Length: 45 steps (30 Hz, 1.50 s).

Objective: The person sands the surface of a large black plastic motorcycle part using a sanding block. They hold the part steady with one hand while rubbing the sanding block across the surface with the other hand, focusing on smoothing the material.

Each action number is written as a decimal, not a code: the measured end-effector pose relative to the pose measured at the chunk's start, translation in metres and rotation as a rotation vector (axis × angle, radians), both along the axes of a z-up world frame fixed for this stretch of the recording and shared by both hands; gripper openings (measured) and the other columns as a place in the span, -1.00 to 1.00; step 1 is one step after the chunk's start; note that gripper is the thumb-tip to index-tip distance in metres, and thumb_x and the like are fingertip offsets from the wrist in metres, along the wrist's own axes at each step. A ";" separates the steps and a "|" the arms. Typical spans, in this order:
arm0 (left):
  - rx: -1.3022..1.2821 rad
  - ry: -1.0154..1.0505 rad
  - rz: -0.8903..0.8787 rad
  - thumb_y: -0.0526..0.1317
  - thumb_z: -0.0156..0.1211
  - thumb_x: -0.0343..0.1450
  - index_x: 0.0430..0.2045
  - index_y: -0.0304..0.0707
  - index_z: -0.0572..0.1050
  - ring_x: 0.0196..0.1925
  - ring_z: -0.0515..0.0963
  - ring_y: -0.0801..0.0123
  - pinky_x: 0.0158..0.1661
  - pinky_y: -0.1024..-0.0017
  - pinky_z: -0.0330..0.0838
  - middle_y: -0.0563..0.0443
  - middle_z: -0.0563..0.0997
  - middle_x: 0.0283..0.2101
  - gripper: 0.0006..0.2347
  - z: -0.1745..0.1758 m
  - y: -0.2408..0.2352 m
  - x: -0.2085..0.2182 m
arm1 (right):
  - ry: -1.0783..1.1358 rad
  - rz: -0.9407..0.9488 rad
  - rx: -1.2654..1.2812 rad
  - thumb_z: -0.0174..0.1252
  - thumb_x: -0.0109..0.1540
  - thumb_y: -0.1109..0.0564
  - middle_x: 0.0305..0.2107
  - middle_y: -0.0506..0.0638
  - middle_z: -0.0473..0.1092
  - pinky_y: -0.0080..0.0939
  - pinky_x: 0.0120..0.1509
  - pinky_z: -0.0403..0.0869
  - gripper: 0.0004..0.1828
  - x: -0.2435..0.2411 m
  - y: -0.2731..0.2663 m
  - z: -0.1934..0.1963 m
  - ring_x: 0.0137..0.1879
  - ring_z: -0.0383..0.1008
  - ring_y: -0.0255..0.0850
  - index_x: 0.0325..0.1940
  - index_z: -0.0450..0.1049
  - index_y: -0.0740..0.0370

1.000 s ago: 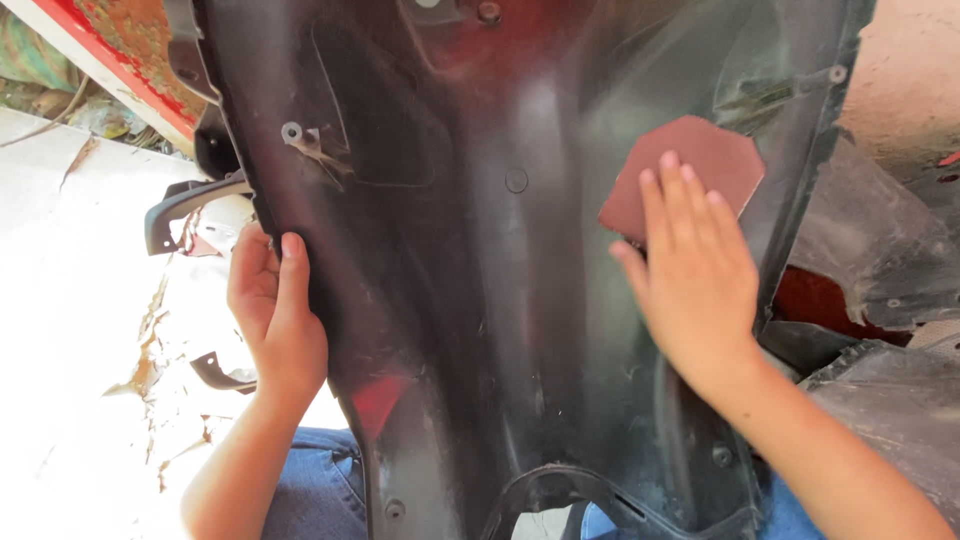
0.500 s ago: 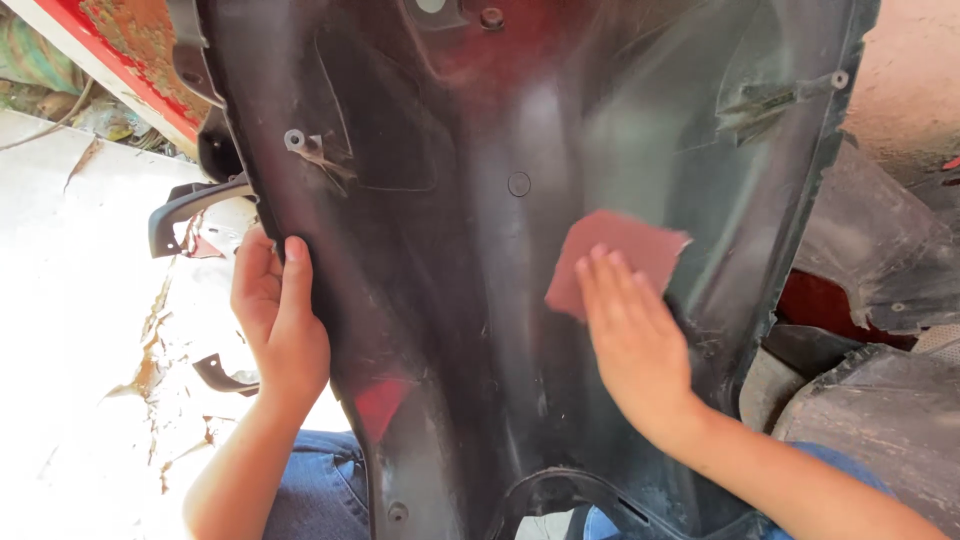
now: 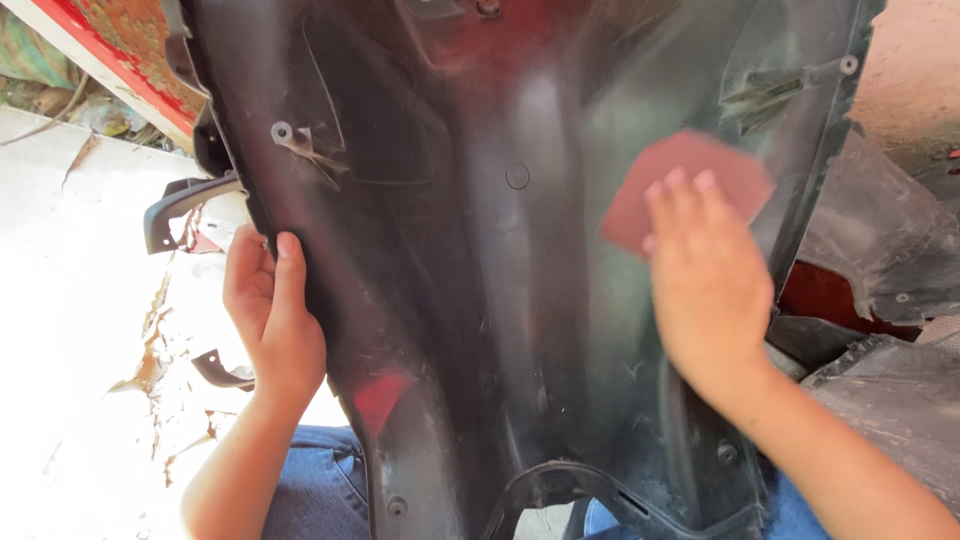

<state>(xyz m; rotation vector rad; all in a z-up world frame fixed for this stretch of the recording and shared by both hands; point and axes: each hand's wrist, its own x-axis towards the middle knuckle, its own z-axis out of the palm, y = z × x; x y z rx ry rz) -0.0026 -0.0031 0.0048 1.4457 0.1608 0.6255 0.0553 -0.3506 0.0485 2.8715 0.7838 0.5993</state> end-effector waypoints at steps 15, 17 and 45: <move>0.044 -0.008 -0.004 -0.32 0.02 0.65 -0.16 -0.28 0.39 -0.31 0.20 0.77 -0.27 0.71 0.07 0.29 0.33 -0.35 -0.96 0.006 -0.001 0.003 | -0.162 -0.056 -0.064 0.15 0.26 0.15 0.27 0.12 0.39 -0.09 0.45 0.35 -0.46 -0.011 0.002 -0.011 0.41 0.36 -0.03 0.33 0.40 0.32; 0.065 -0.027 0.019 -0.32 0.07 0.68 -0.23 -0.28 0.32 -0.27 0.17 0.77 -0.26 0.70 0.05 0.30 0.27 -0.32 -0.89 -0.005 0.004 0.004 | -0.038 0.049 -0.080 0.19 0.16 0.11 0.23 0.11 0.41 -0.09 0.42 0.38 -0.41 -0.017 0.003 -0.030 0.38 0.37 -0.06 0.28 0.42 0.30; 0.928 -0.147 -0.467 -0.28 0.03 0.55 0.43 -0.35 0.14 0.59 0.08 -0.21 0.47 0.06 0.04 -0.38 0.09 0.54 -0.50 0.059 -0.197 0.050 | -0.369 -0.075 0.527 0.56 0.12 0.00 0.26 0.24 0.08 0.22 0.42 0.17 -0.14 0.017 -0.039 0.006 0.32 0.10 0.22 0.41 0.28 0.09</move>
